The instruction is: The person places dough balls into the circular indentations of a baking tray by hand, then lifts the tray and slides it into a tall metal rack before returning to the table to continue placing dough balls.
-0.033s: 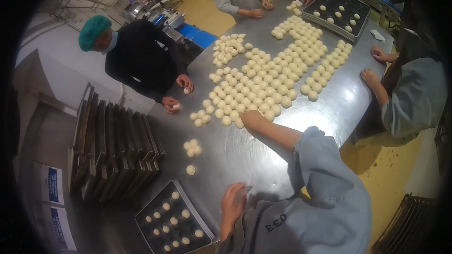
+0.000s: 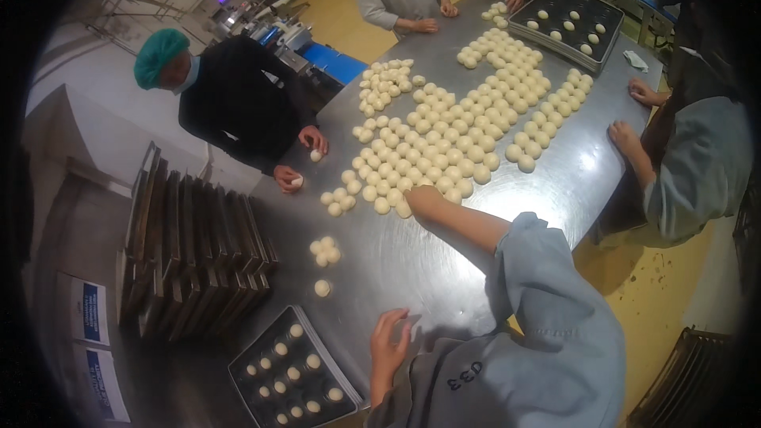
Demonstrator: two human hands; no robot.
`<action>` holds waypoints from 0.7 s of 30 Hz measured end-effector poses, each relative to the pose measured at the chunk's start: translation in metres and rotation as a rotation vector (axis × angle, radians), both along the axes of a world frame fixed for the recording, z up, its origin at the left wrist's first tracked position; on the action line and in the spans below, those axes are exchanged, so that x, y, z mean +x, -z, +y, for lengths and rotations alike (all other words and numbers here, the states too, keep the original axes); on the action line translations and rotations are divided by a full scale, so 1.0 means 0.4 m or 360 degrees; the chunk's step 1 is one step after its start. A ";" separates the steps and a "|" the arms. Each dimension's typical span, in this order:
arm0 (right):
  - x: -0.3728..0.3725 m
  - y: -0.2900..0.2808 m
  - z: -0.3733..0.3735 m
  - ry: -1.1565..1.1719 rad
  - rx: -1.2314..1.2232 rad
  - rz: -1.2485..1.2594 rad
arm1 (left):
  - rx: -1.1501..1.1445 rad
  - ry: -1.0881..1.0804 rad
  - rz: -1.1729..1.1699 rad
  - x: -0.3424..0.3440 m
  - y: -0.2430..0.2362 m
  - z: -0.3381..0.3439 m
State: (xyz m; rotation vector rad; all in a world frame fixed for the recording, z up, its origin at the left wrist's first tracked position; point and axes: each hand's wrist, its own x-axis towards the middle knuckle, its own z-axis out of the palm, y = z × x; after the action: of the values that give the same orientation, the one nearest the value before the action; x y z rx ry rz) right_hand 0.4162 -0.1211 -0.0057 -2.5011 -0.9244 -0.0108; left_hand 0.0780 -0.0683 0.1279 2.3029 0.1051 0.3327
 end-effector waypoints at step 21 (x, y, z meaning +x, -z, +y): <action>-0.610 -0.265 -0.175 -0.0175 0.1211 0.1153 | -0.0683 -0.0523 0.0027 -0.141 0.150 0.095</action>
State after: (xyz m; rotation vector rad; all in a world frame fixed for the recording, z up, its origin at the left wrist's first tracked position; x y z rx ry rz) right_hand 0.1720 -0.1912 0.1004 -1.5568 -0.5816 0.4581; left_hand 0.0216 -0.0304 0.0677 1.8592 0.5167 0.4118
